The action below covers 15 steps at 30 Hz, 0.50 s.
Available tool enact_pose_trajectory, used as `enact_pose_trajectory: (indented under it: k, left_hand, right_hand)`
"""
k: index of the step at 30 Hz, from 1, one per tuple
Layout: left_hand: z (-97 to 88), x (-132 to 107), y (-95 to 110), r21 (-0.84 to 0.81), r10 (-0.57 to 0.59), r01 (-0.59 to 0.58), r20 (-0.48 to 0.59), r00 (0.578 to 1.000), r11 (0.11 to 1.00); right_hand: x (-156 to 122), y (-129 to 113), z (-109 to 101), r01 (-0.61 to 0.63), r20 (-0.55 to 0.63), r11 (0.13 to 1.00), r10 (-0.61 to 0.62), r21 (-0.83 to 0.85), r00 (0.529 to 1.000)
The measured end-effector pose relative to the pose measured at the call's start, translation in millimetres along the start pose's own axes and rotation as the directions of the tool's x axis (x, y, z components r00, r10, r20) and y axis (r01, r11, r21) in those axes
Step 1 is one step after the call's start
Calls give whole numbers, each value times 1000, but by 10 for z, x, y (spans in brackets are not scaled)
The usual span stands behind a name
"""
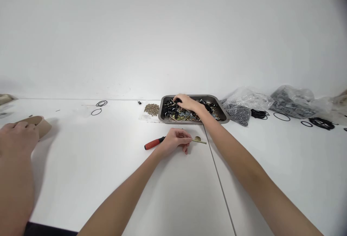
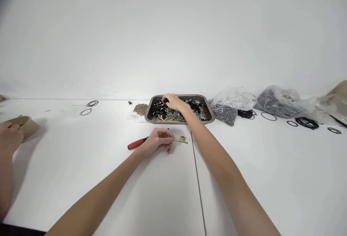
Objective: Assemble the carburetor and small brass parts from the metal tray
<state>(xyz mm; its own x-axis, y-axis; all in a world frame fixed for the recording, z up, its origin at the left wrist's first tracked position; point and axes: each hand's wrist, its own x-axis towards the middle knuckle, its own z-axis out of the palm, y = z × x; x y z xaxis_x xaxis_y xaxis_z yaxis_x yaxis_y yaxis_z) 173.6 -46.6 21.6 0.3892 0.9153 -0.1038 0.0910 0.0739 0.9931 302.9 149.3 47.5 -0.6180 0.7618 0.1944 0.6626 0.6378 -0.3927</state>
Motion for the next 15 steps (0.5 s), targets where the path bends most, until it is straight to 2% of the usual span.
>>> enact_pose_trajectory:
  k: [3, 8, 12, 15]
  left_hand:
    - [7, 22, 3, -26, 7, -5, 98, 995, 1000]
    - [9, 1, 39, -47, 21, -16, 114, 993, 999]
    - [14, -7, 52, -34, 21, -18, 108, 994, 999]
    - [15, 15, 25, -41, 22, -18, 97, 995, 999]
  right_hand:
    - [-115, 101, -143, -85, 1, 996, 85, -32, 996]
    - [-234, 212, -325, -198, -3, 976, 199, -92, 980]
    - [-165, 111, -182, -141, -75, 987, 135, -83, 988]
    - [-100, 20, -26, -64, -8, 996, 64, -62, 998]
